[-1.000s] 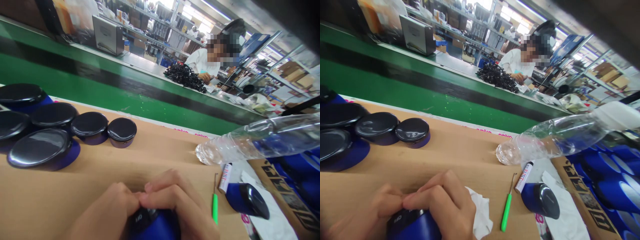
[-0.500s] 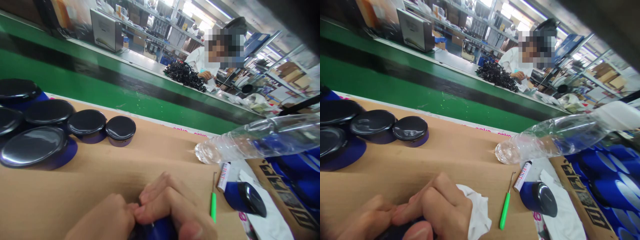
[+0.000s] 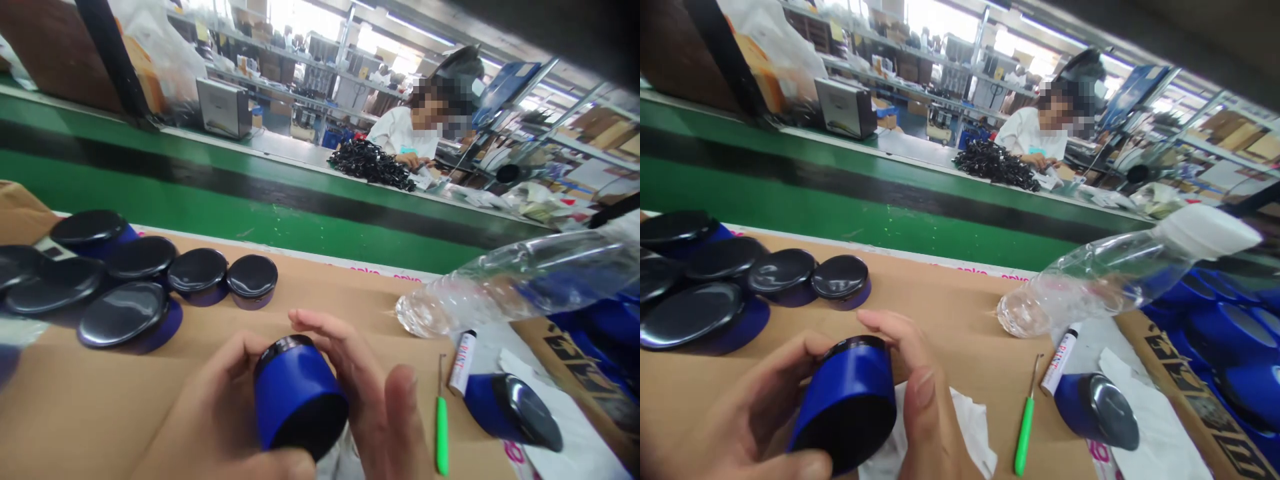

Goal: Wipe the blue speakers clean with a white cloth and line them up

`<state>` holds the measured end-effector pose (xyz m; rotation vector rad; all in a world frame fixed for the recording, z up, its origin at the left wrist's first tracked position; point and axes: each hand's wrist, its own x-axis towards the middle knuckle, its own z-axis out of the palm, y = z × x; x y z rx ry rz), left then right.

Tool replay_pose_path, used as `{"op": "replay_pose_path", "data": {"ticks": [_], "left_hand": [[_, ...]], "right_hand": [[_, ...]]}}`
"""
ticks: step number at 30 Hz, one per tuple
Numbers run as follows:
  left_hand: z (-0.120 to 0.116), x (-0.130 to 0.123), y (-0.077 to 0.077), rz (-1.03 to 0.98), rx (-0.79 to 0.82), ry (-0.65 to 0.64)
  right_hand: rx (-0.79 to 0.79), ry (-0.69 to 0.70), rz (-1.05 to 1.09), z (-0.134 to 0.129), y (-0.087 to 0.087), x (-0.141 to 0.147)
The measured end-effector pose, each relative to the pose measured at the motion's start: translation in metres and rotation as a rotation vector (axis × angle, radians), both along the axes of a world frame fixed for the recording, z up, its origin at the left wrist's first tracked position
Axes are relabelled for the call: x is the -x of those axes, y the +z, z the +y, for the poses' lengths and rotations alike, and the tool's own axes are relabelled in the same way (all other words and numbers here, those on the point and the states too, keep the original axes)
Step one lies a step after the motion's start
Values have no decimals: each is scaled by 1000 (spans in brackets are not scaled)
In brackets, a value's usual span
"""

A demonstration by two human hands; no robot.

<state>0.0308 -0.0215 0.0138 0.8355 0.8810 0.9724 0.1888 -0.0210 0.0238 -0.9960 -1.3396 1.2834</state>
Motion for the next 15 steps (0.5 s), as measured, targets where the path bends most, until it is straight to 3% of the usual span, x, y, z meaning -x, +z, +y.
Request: {"op": "replay_pose_path", "data": {"ticks": [5,9,11,15], "left_hand": [[12,5,-19,-139,-110,-57],[18,10,-27,-160,-26,-35],[22,12,-28,-165,49,-42],[24,15,-38,-232,103,-30]], "right_hand": [[-130,3,-14,0,-18,3],[-360,124,-50,12,-40,-3],[-366,122,-64,13,-39,-3],[-191,-15,-139,5,-18,4]]}}
